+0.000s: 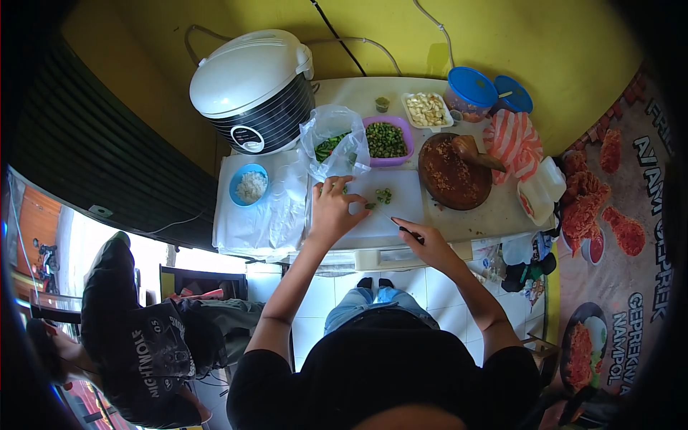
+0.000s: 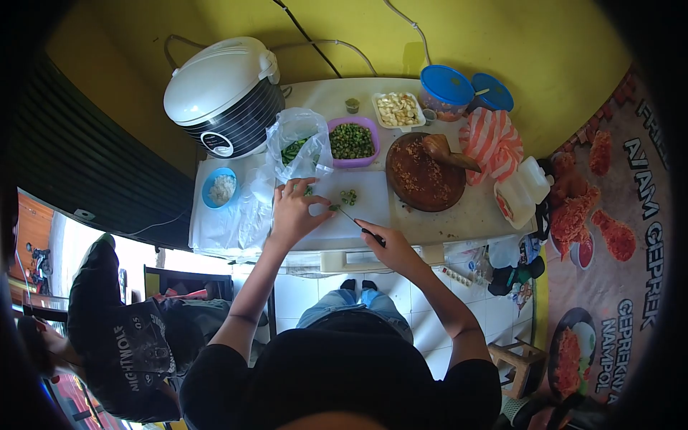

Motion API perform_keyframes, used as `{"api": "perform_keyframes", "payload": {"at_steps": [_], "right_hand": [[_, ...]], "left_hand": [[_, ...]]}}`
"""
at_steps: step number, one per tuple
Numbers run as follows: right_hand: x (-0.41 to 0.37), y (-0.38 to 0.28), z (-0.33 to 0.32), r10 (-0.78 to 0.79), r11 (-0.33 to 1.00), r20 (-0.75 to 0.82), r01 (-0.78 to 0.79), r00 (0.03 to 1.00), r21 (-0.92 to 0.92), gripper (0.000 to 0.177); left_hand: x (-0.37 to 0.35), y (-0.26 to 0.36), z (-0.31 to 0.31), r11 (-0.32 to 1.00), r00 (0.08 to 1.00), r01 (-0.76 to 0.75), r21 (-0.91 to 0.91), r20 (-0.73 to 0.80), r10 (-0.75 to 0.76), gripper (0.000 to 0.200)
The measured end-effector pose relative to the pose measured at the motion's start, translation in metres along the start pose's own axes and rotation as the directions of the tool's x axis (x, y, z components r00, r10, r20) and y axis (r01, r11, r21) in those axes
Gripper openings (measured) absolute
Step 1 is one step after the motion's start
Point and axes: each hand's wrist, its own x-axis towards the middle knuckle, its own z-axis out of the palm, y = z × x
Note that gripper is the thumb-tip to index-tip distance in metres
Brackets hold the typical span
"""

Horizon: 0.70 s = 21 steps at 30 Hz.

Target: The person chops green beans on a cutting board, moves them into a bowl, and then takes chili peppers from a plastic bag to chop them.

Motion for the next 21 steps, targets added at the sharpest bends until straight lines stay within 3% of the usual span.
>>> {"api": "perform_keyframes", "payload": {"at_steps": [3, 6, 15, 18, 21], "right_hand": [[0.000, -0.002, 0.001, 0.047, 0.998, 0.012, -0.047, 0.999, -0.034, 0.039], [-0.001, 0.005, 0.007, -0.034, 0.999, -0.049, 0.034, 0.998, 0.001, 0.039], [-0.003, -0.005, 0.005, 0.110, 0.994, -0.014, -0.110, 0.994, -0.008, 0.040], [-0.003, 0.000, 0.009, 0.036, 0.999, -0.044, -0.036, 0.998, 0.010, 0.040], [-0.003, -0.002, 0.006, 0.093, 0.995, -0.019, -0.093, 0.996, -0.027, 0.040]], "left_hand": [[-0.013, 0.010, 0.015, 0.998, 0.995, 0.058, 0.018, -0.087, -0.056, 0.019], [-0.024, 0.016, 0.036, 0.987, 0.969, 0.145, -0.063, -0.191, -0.155, 0.016], [-0.023, 0.002, 0.046, 0.983, 0.963, 0.145, -0.110, -0.211, -0.166, 0.020], [-0.020, -0.004, 0.042, 0.978, 0.963, 0.148, -0.145, -0.203, -0.176, 0.020], [-0.019, -0.009, 0.036, 0.979, 0.967, 0.150, -0.140, -0.187, -0.175, 0.019]]}}
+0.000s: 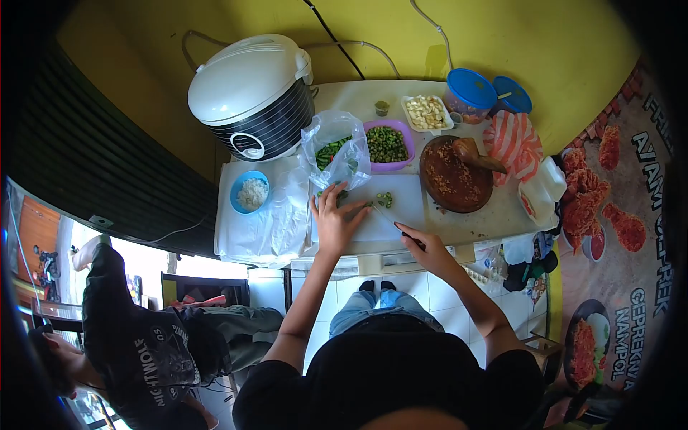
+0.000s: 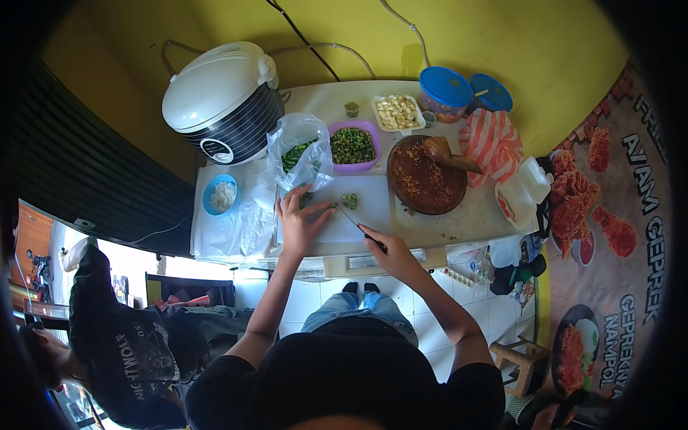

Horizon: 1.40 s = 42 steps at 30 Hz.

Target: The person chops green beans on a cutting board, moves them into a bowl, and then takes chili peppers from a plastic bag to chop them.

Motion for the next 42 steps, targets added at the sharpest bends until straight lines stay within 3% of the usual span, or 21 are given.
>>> {"api": "perform_keyframes", "payload": {"at_steps": [3, 12, 15, 18, 21, 24, 25, 27, 31, 33, 42], "right_hand": [[-0.001, 0.004, 0.002, -0.097, 0.994, -0.063, 0.100, 0.993, 0.052, 0.040], [-0.002, 0.004, -0.003, -0.080, 0.995, -0.083, 0.084, 0.993, 0.045, 0.040], [-0.002, 0.001, -0.004, -0.036, 0.999, -0.075, 0.036, 0.996, -0.011, 0.042], [0.004, 0.007, 0.001, -0.202, 0.972, -0.145, 0.179, 0.969, -0.154, 0.050], [0.007, -0.008, -0.008, -0.092, 0.956, -0.080, 0.066, 0.992, -0.286, 0.061], [0.021, -0.001, -0.012, -0.300, 0.879, -0.087, 0.239, 0.950, -0.413, 0.069], [0.024, -0.002, -0.014, -0.291, 0.870, -0.060, 0.238, 0.955, -0.431, 0.070], [0.029, -0.003, -0.018, -0.269, 0.855, -0.009, 0.235, 0.963, -0.462, 0.071], [0.031, -0.005, -0.022, -0.201, 0.909, 0.033, 0.199, 0.979, -0.366, 0.071], [0.029, -0.008, -0.024, -0.148, 0.939, 0.044, 0.154, 0.988, -0.308, 0.071], [0.031, 0.005, -0.036, -0.213, 0.970, 0.041, 0.217, 0.976, -0.110, 0.072]], "left_hand": [[0.003, -0.003, -0.001, 1.000, 1.000, -0.007, 0.016, 0.016, 0.007, 0.018], [-0.010, 0.018, -0.007, 0.999, 1.000, -0.025, 0.035, 0.003, 0.025, 0.016], [-0.011, 0.020, -0.008, 0.999, 0.999, 0.025, 0.043, -0.042, -0.023, 0.016], [-0.008, 0.014, -0.010, 1.000, 0.999, 0.023, 0.004, -0.047, -0.023, 0.017], [-0.003, 0.000, -0.012, 0.992, 0.999, -0.018, -0.126, 0.028, 0.022, 0.017], [0.003, -0.006, -0.021, 0.984, 0.994, -0.052, -0.168, 0.083, 0.067, 0.017], [0.005, -0.007, -0.024, 0.985, 0.992, -0.063, -0.161, 0.094, 0.078, 0.018], [0.006, -0.014, -0.020, 0.948, 0.994, -0.039, -0.317, 0.087, 0.070, 0.019], [0.002, -0.019, -0.014, 0.896, 0.994, 0.014, -0.444, 0.103, 0.036, 0.020], [0.001, -0.018, -0.013, 0.922, 0.993, -0.011, -0.386, 0.101, 0.055, 0.020], [-0.004, 0.007, -0.017, 0.987, 0.995, 0.026, -0.158, 0.097, -0.011, 0.016]]}}
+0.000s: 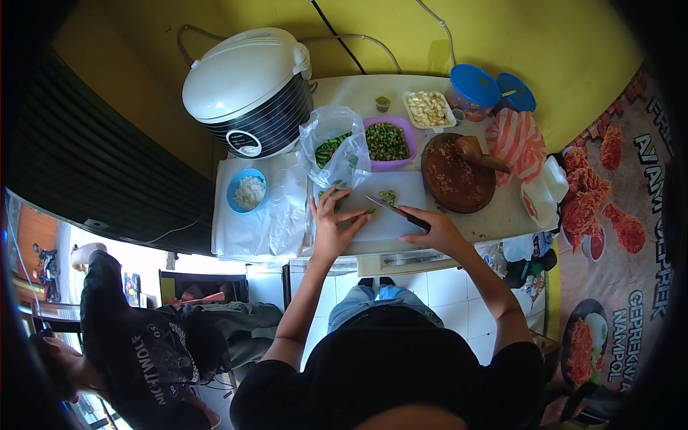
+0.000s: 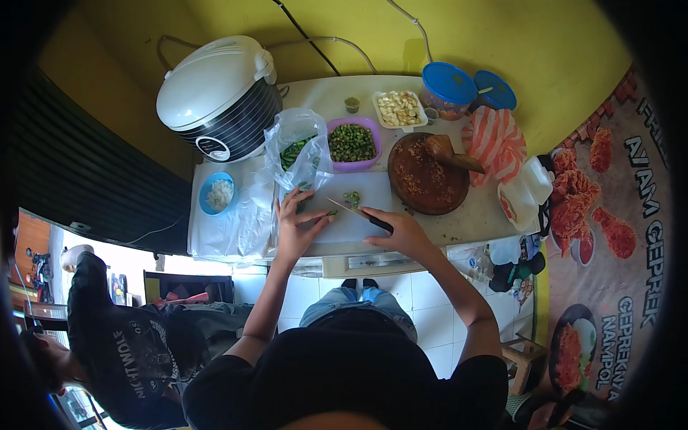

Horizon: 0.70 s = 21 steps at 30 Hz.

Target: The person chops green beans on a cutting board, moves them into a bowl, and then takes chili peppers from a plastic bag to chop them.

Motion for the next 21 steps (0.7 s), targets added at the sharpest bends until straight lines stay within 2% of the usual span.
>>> {"api": "perform_keyframes", "payload": {"at_steps": [3, 7, 10, 13, 15, 19, 21], "right_hand": [[0.001, -0.009, -0.004, 0.092, 0.996, 0.041, -0.092, 0.995, -0.007, 0.069], [0.000, 0.000, 0.001, -0.004, 1.000, -0.047, 0.004, 0.999, -0.003, 0.059], [0.003, 0.010, 0.006, -0.031, 0.999, -0.091, 0.033, 0.995, 0.015, 0.050], [0.002, 0.005, 0.006, -0.008, 0.999, -0.113, 0.013, 0.994, 0.040, 0.045], [0.001, 0.005, 0.009, -0.023, 0.998, -0.120, 0.029, 0.992, 0.055, 0.044], [-0.006, -0.009, 0.013, 0.068, 0.993, -0.047, -0.063, 0.997, 0.105, 0.044], [-0.009, -0.012, 0.017, 0.080, 0.988, -0.012, -0.078, 0.997, 0.131, 0.045]], "left_hand": [[-0.012, 0.006, 0.002, 0.994, 1.000, -0.015, 0.111, -0.020, 0.018, 0.015], [-0.012, 0.005, -0.003, 0.980, 0.998, 0.011, 0.197, -0.056, 0.000, 0.015], [0.000, -0.012, -0.006, 0.978, 0.993, 0.065, 0.197, -0.111, -0.044, 0.013], [0.006, -0.015, -0.007, 0.986, 0.990, 0.058, 0.157, -0.136, -0.036, 0.013], [0.004, -0.007, -0.007, 0.987, 0.995, 0.017, 0.157, -0.096, -0.002, 0.013], [-0.004, 0.008, 0.007, 0.988, 0.998, -0.044, 0.149, -0.037, 0.050, 0.014], [-0.005, 0.008, 0.015, 0.991, 0.997, -0.034, 0.128, -0.071, 0.043, 0.015]]}}
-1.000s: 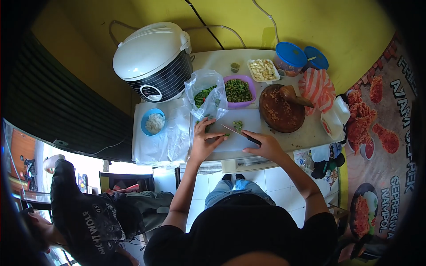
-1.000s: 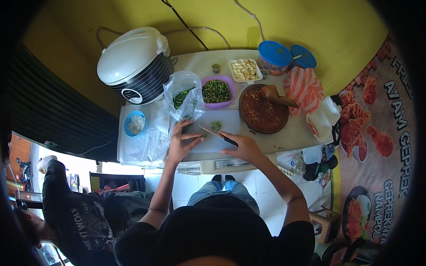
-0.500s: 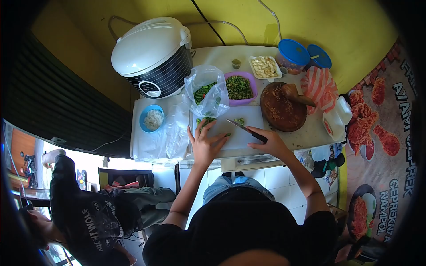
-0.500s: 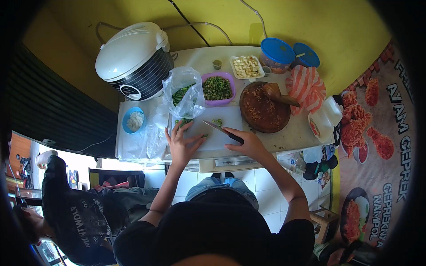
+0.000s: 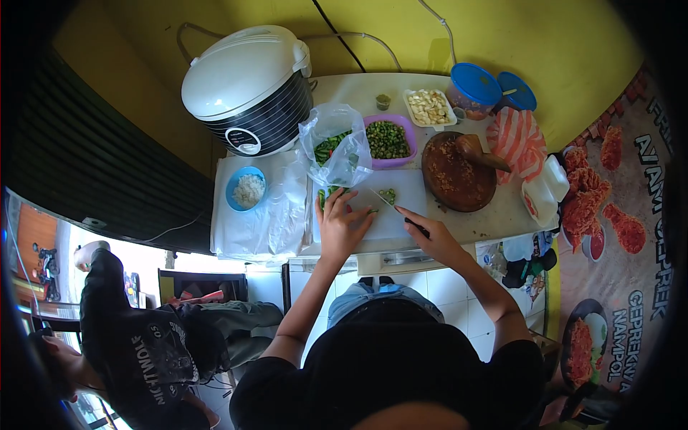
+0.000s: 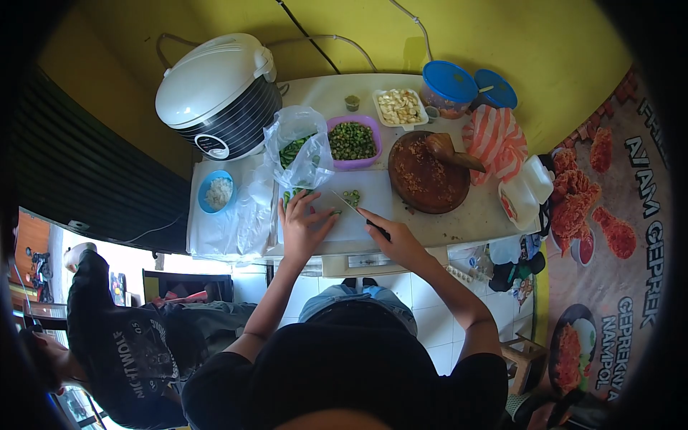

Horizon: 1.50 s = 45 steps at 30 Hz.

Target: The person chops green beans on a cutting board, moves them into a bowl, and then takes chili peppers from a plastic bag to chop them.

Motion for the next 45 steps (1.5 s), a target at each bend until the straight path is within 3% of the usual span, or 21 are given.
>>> {"api": "perform_keyframes", "payload": {"at_steps": [3, 17, 21, 24, 26, 28, 33, 36, 42, 45], "right_hand": [[-0.006, -0.009, 0.003, 0.081, 0.997, 0.065, -0.081, 0.995, 0.002, 0.046], [-0.017, 0.001, 0.013, 0.007, 0.997, 0.045, -0.004, 0.999, -0.073, 0.045], [-0.017, -0.007, 0.010, 0.112, 0.991, 0.096, -0.104, 0.989, -0.082, 0.045], [-0.018, -0.006, 0.013, 0.066, 0.995, 0.071, -0.060, 0.995, -0.075, 0.045], [-0.016, 0.007, 0.021, -0.080, 0.993, -0.004, 0.079, 0.997, -0.091, 0.045], [-0.016, 0.013, 0.027, -0.124, 0.987, -0.042, 0.119, 0.991, -0.105, 0.044], [-0.013, 0.000, 0.034, 0.014, 0.991, -0.041, -0.019, 0.999, -0.133, 0.045], [-0.009, 0.002, 0.040, -0.050, 0.988, -0.080, 0.038, 0.996, -0.149, 0.045], [0.001, -0.014, 0.037, 0.026, 0.970, -0.058, -0.039, 0.998, -0.239, 0.046], [0.002, -0.012, 0.041, -0.024, 0.962, -0.089, -0.001, 0.996, -0.271, 0.046]], "left_hand": [[0.000, -0.004, 0.008, 0.997, 0.999, 0.043, -0.057, -0.027, -0.045, 0.016], [-0.003, -0.003, 0.008, 0.997, 0.997, 0.064, -0.046, -0.039, -0.066, 0.015], [-0.003, -0.002, 0.009, 0.997, 0.997, 0.069, -0.046, -0.039, -0.071, 0.014], [-0.002, -0.002, 0.010, 0.995, 0.996, 0.082, -0.050, -0.034, -0.084, 0.013], [-0.002, -0.002, 0.009, 0.995, 0.995, 0.090, -0.048, -0.033, -0.092, 0.012], [-0.001, -0.001, 0.008, 0.994, 0.995, 0.097, -0.044, -0.035, -0.098, 0.012], [-0.001, -0.002, 0.008, 0.995, 0.995, 0.092, -0.040, -0.036, -0.093, 0.012], [-0.001, -0.003, 0.009, 0.995, 0.995, 0.091, -0.041, -0.039, -0.093, 0.011], [-0.002, -0.004, 0.010, 0.994, 0.994, 0.098, -0.045, -0.041, -0.100, 0.010], [-0.001, -0.003, 0.010, 0.995, 0.994, 0.095, -0.034, -0.058, -0.096, 0.010]]}}
